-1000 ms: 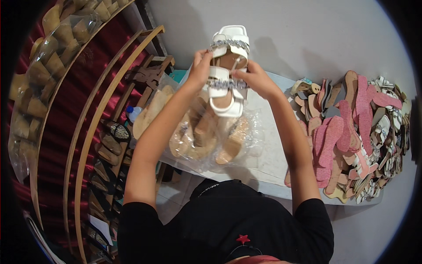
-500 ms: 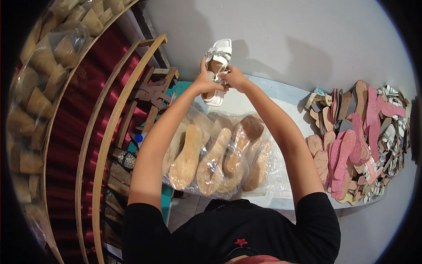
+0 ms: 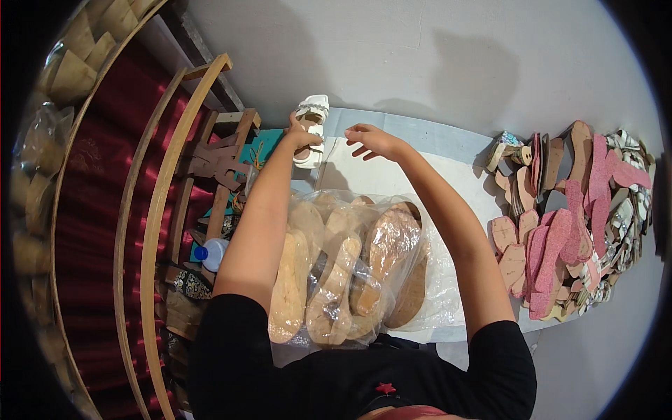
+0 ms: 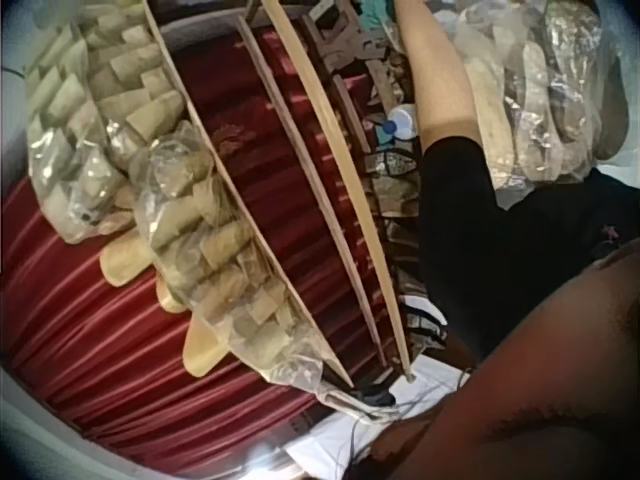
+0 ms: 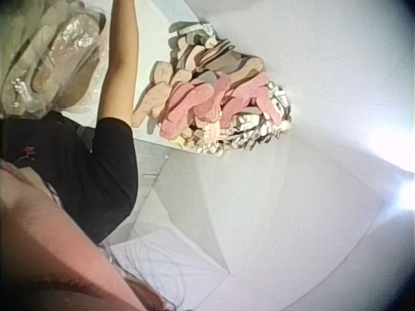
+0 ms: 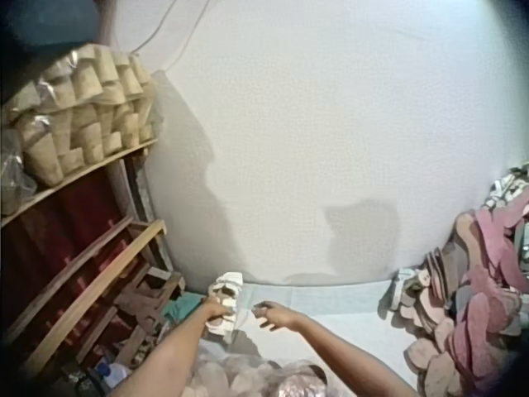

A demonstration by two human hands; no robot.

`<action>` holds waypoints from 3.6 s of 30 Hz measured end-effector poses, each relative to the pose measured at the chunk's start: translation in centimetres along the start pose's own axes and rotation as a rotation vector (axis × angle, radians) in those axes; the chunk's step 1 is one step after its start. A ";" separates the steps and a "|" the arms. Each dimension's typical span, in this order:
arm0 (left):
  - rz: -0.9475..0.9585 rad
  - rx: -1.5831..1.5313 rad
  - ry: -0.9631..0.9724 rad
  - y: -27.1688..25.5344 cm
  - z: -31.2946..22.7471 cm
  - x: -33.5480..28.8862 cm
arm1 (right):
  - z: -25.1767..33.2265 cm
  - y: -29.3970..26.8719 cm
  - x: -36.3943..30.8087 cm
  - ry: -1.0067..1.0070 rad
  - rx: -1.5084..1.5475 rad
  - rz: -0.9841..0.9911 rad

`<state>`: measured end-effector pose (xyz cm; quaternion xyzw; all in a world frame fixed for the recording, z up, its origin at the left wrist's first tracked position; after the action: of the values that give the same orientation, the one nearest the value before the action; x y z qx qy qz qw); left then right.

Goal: Organizing and sorting various shoe components, including wooden lasts, soles, and finished sandals.

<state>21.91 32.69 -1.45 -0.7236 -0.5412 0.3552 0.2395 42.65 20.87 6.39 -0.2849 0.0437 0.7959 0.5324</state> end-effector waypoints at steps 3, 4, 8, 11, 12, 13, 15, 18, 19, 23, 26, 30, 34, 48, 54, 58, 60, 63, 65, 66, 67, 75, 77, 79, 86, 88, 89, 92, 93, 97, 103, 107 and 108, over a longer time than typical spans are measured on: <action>0.055 0.085 -0.085 1.9 0.5 0.7 | -2.2 -0.9 0.5 0.012 0.064 -0.018; 0.068 0.254 -0.140 2.6 0.6 0.6 | -3.0 -1.3 0.7 0.023 0.095 -0.021; 0.106 0.317 -0.091 3.9 1.9 0.5 | -3.9 -1.6 1.1 0.061 0.138 -0.036; 0.049 0.316 -0.062 4.4 2.5 0.5 | -4.2 -1.6 1.5 0.066 0.179 -0.059; -0.005 0.324 -0.051 4.4 2.9 0.5 | -4.2 -1.4 1.6 0.061 0.203 -0.067; -0.006 0.322 -0.058 4.2 3.2 0.8 | -4.1 -1.2 1.9 0.062 0.200 -0.060; -0.006 0.312 -0.052 4.1 2.5 1.0 | -4.6 -1.3 2.1 0.061 0.226 -0.046; -0.020 0.299 -0.056 4.0 2.2 0.8 | -4.9 -1.1 2.2 0.077 0.219 -0.045; -0.019 0.298 -0.056 4.0 2.0 0.7 | -5.0 -1.1 2.2 0.078 0.218 -0.045; -0.092 0.330 -0.075 4.0 1.2 0.7 | -5.2 -1.3 2.3 0.083 0.206 -0.058; -0.112 0.297 -0.078 3.5 1.9 1.3 | -5.0 -1.1 2.5 0.082 0.206 -0.053; -0.119 0.247 -0.058 3.6 1.9 2.1 | -5.4 -1.3 2.9 0.097 0.208 -0.050; -0.105 0.242 -0.071 3.9 1.9 2.5 | -5.9 -1.3 3.4 0.110 0.216 -0.058; -0.043 0.249 0.072 1.6 0.7 3.8 | -3.9 -1.8 -2.0 0.004 0.246 -0.125; 0.428 0.028 0.132 -0.7 -11.6 -1.1 | -6.3 -3.8 -7.6 -0.047 0.299 -0.287; 0.519 0.126 0.367 -1.4 -20.2 -7.5 | -7.8 -4.9 -11.3 -0.163 0.396 -0.434; 0.582 0.115 0.451 -0.5 -24.3 -10.6 | -8.4 -5.6 -13.8 -0.225 0.460 -0.479; 0.670 0.114 0.586 2.5 -30.3 -15.2 | -9.8 -7.1 -18.3 -0.240 0.492 -0.550; 0.703 0.155 0.670 4.9 -33.9 -18.2 | -11.1 -8.4 -21.5 -0.256 0.490 -0.593; 0.719 0.161 0.684 6.0 -35.6 -19.5 | -12.0 -9.3 -23.1 -0.251 0.498 -0.613; 0.740 0.163 0.725 7.1 -37.2 -20.9 | -12.8 -10.3 -24.9 -0.283 0.500 -0.637; 0.949 0.172 0.821 17.3 -47.4 -29.8 | -24.0 -17.4 -40.9 -0.393 0.450 -0.944; 0.949 0.158 0.841 20.4 -49.8 -31.7 | -27.6 -20.0 -45.1 -0.396 0.310 -1.184; 0.956 0.144 0.883 24.5 -52.1 -33.0 | -32.0 -24.0 -49.2 -0.445 0.157 -1.459; 1.088 0.148 0.904 33.9 -56.6 -37.1 | -41.7 -33.0 -60.0 0.156 -0.204 -2.114; 1.085 0.118 0.908 35.9 -57.4 -38.0 | -43.6 -34.3 -61.1 0.355 -0.225 -2.058; 1.112 0.075 0.886 37.0 -57.5 -37.9 | -44.0 -34.9 -61.3 0.349 -0.223 -2.057; 1.181 -0.076 0.799 40.0 -57.7 -38.0 | -45.0 -36.5 -61.5 0.126 -0.080 -1.874; 1.194 -0.122 0.771 40.5 -57.7 -38.0 | -44.9 -36.6 -61.3 0.191 -0.140 -1.878; 1.196 -0.209 0.731 42.1 -58.1 -37.5 | -44.6 -37.6 -60.7 0.233 -0.230 -1.874; 1.172 -0.330 0.667 41.9 -58.8 -36.8 | -41.8 -35.7 -59.6 -0.190 -0.074 -1.824; 1.002 -0.402 0.802 42.0 -60.0 -38.0 | -38.5 -35.2 -61.9 -0.586 -0.071 -1.944; 1.001 -0.402 0.807 42.4 -60.2 -37.9 | -37.4 -35.5 -62.5 -0.744 -0.083 -1.923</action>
<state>88.31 -13.82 15.25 -0.9937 -0.0642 0.0177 0.0900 105.75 -29.20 14.77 0.0466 -0.3976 0.0722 0.9135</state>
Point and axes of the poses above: each hand's wrist, its own x-axis towards the middle knuckle, its own y-axis out of the palm, z = x × y, the point moved 1 cm from there along x, towards the middle knuckle, and after that the axes turned 7 degrees about y, right-handed, at the moved point
